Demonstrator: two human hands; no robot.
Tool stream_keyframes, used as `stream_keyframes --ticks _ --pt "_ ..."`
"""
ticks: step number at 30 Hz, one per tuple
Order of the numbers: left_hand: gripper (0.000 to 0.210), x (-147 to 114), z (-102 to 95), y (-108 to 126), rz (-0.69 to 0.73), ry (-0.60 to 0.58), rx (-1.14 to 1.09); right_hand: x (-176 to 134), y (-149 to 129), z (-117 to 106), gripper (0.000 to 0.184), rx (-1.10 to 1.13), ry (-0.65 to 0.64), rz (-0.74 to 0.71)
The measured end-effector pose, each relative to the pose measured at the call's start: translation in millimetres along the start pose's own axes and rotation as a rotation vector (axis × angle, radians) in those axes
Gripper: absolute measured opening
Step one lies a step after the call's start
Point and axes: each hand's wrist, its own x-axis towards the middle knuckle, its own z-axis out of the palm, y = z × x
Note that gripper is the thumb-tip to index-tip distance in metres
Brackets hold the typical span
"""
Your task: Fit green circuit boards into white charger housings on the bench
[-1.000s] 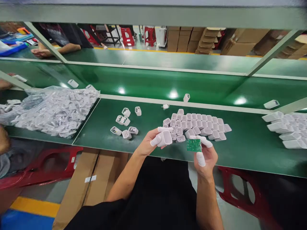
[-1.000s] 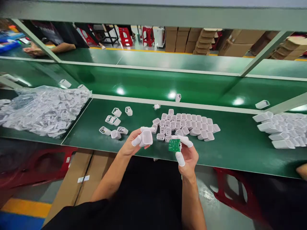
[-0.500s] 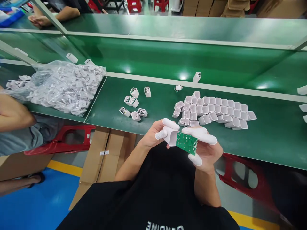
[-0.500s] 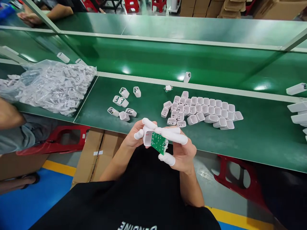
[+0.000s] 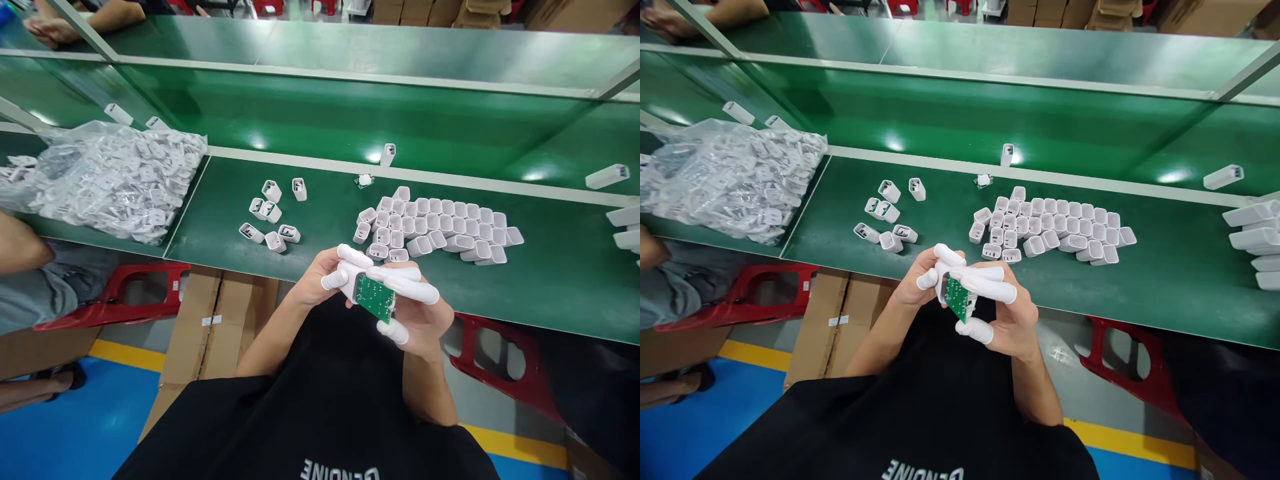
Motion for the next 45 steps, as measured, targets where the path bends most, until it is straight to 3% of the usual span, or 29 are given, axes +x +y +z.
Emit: stream_keyframes --ticks 6,19,28,33,38,45 --pt "0.048 -0.3 1.1 1.2 0.052 -0.028 -0.027 4.0 -0.6 1.6 0.060 0.007 -0.007 -0.008" --pt "0.062 -1.0 2.7 0.5 -0.017 0.020 0.010 -0.3 0.0 -1.4 0.062 -0.075 -0.016 -0.023" --pt "0.055 -3.1 4.6 1.4 0.020 0.009 0.000 -2.1 1.0 -1.5 0.061 -0.094 -0.020 -0.011" --pt "0.054 -3.7 4.5 -1.8 0.022 -0.009 0.002 3.9 0.2 0.7 0.065 -0.241 -0.024 -0.048" --pt "0.060 -2.2 9.0 -8.4 0.006 0.112 0.002 7.8 -0.8 0.1 0.066 -0.459 -0.009 -0.063" --pt "0.054 -1.2 24.0 -10.6 0.129 0.365 -0.010 1.4 9.4 2.1 0.104 -0.638 0.037 -0.158"
